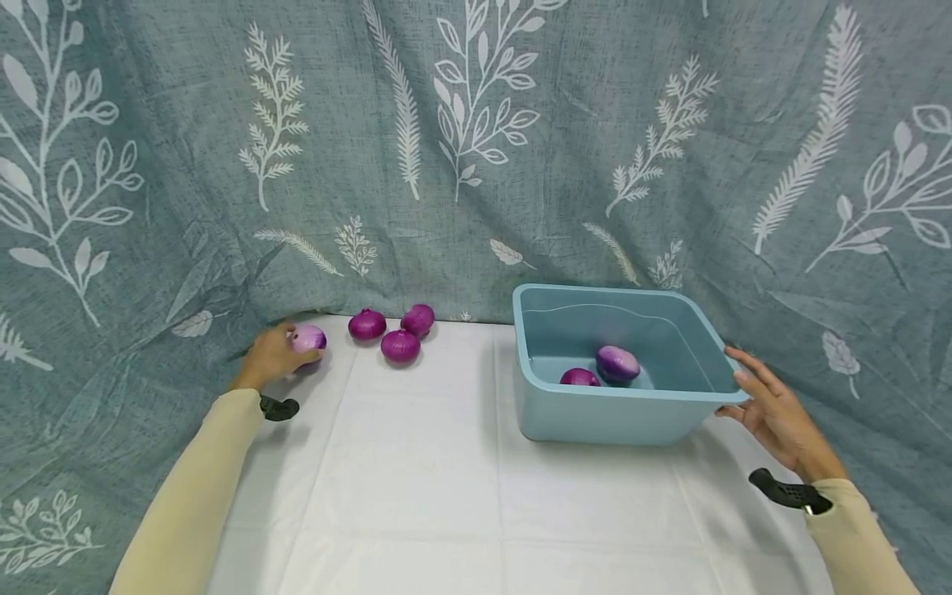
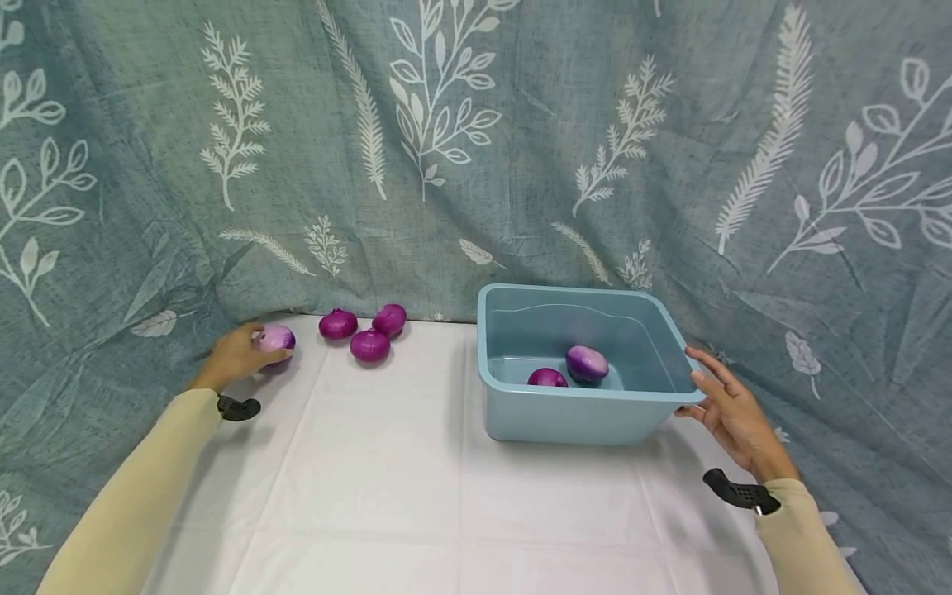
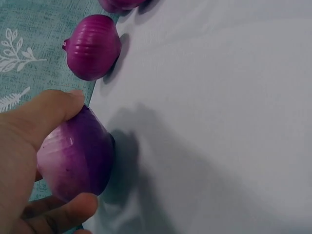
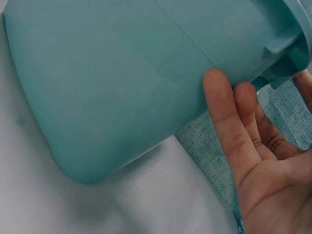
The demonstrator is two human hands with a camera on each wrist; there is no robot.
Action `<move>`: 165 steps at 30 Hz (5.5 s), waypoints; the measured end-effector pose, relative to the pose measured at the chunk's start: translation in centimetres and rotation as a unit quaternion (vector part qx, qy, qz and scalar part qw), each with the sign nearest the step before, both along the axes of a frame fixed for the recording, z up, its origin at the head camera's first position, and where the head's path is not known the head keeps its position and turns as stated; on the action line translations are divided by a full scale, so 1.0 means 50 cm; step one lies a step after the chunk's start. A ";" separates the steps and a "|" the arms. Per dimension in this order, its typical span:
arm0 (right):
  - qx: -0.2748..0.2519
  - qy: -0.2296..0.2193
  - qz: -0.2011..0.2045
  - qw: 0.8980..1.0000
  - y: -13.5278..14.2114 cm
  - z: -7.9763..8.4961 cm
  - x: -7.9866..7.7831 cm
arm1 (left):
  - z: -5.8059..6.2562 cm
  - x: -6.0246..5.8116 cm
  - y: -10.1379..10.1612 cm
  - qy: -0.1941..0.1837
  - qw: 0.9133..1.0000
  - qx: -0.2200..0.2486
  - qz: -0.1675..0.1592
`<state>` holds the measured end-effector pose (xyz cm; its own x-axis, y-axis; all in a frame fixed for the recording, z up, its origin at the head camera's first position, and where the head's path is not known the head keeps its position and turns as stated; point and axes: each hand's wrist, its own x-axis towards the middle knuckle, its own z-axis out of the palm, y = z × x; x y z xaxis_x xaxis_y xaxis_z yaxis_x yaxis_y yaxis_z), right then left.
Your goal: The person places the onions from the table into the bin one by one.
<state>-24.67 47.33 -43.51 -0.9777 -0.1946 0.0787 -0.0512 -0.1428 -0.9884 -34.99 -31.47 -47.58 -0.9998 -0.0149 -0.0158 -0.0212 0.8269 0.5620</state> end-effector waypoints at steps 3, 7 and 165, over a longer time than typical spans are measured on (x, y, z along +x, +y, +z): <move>0.002 -0.003 -0.005 1.000 -0.002 0.000 0.001 | 0.005 0.001 0.009 0.005 1.000 -0.004 -0.006; 0.006 -0.008 -0.010 1.000 -0.003 0.000 0.002 | 0.013 0.004 0.024 0.019 1.000 0.003 -0.009; -0.003 0.016 0.006 1.000 0.002 -0.009 -0.007 | 0.007 -0.050 0.313 0.111 0.987 0.035 -0.111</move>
<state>-25.01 47.43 -43.97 -0.9720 -0.2066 0.1116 -0.0814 -0.1495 -0.9854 -37.51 -15.84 -47.22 -0.9572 0.1987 0.2104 0.2863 0.7560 0.5886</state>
